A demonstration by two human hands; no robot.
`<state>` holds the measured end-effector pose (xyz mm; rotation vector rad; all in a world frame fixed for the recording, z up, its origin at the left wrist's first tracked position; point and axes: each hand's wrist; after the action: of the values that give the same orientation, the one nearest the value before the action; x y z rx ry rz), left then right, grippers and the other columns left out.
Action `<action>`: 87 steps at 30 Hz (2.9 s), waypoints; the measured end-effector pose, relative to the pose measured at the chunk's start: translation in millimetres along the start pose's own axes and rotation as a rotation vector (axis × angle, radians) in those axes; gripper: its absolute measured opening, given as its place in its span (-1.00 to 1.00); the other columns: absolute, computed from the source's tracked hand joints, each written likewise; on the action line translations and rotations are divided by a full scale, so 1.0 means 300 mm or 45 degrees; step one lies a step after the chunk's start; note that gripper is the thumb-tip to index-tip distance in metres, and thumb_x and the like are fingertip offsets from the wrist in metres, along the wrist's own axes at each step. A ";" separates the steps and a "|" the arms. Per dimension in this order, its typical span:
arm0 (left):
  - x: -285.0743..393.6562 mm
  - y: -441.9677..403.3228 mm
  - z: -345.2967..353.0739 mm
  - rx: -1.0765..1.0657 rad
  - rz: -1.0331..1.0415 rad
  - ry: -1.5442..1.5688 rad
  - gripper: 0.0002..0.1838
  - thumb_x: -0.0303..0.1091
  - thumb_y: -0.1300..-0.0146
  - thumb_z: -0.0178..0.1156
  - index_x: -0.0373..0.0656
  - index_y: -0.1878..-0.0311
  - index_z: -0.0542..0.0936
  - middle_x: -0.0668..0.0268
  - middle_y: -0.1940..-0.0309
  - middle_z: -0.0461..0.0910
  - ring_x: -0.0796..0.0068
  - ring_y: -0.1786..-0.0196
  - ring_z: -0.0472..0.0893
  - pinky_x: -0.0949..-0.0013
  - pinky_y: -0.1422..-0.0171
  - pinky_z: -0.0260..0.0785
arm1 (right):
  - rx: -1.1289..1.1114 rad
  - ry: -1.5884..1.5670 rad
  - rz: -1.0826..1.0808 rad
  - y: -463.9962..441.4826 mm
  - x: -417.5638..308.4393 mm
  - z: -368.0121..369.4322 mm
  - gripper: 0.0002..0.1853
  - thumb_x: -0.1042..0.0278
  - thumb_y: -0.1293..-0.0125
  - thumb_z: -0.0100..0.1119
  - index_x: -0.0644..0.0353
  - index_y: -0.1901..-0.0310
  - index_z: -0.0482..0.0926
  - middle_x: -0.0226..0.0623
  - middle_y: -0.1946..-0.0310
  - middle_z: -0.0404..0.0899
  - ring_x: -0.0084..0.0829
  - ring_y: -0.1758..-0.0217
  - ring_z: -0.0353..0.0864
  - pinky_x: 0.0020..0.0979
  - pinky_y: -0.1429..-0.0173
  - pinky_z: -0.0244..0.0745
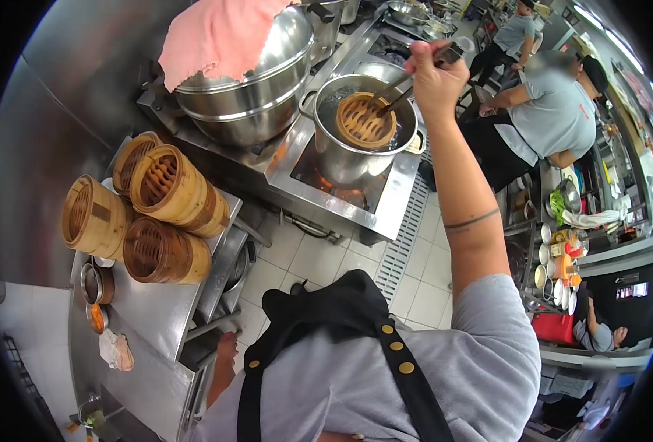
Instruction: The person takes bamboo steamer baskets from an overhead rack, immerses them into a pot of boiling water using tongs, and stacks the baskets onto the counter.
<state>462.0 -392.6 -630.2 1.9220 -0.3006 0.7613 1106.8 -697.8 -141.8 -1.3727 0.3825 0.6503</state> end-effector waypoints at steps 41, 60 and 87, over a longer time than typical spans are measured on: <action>-0.486 0.329 0.658 0.130 -0.034 0.321 -0.71 -0.38 -0.31 0.19 -0.27 -0.06 0.59 0.36 0.38 0.62 0.60 0.31 0.61 0.44 0.27 0.50 | -0.276 -0.307 0.424 -0.150 0.069 -0.132 -0.63 0.00 -0.32 0.37 0.11 0.40 0.54 -0.42 0.57 0.54 -0.56 0.54 0.49 -0.47 0.34 0.39; -0.643 0.481 0.649 0.017 0.097 0.471 -0.78 -0.37 -0.36 0.13 -0.25 0.01 0.58 0.37 0.38 0.58 0.54 0.31 0.56 0.41 0.23 0.47 | -0.090 -0.614 0.381 0.022 0.026 -0.336 -0.68 0.21 -0.42 0.28 0.22 0.43 0.51 -0.33 0.59 0.50 -0.45 0.52 0.52 -0.22 0.21 0.66; -0.431 0.427 0.683 0.083 0.476 0.013 -0.63 -0.39 0.14 0.29 -0.14 0.15 0.62 0.46 0.37 0.63 0.51 0.24 0.66 0.37 -0.09 0.51 | 0.158 -0.649 0.269 0.015 0.105 -0.349 -0.66 0.17 -0.46 0.22 0.19 0.41 0.40 -0.33 0.55 0.46 -0.43 0.46 0.51 -0.17 0.12 0.62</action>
<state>373.6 -647.1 -679.7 1.9463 -0.6480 1.0352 1140.6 -793.5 -182.9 -1.0094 0.1528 1.1006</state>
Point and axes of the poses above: each hand's wrist, its own y-axis away from the middle knuckle, its own z-axis out of the palm, x = y × z
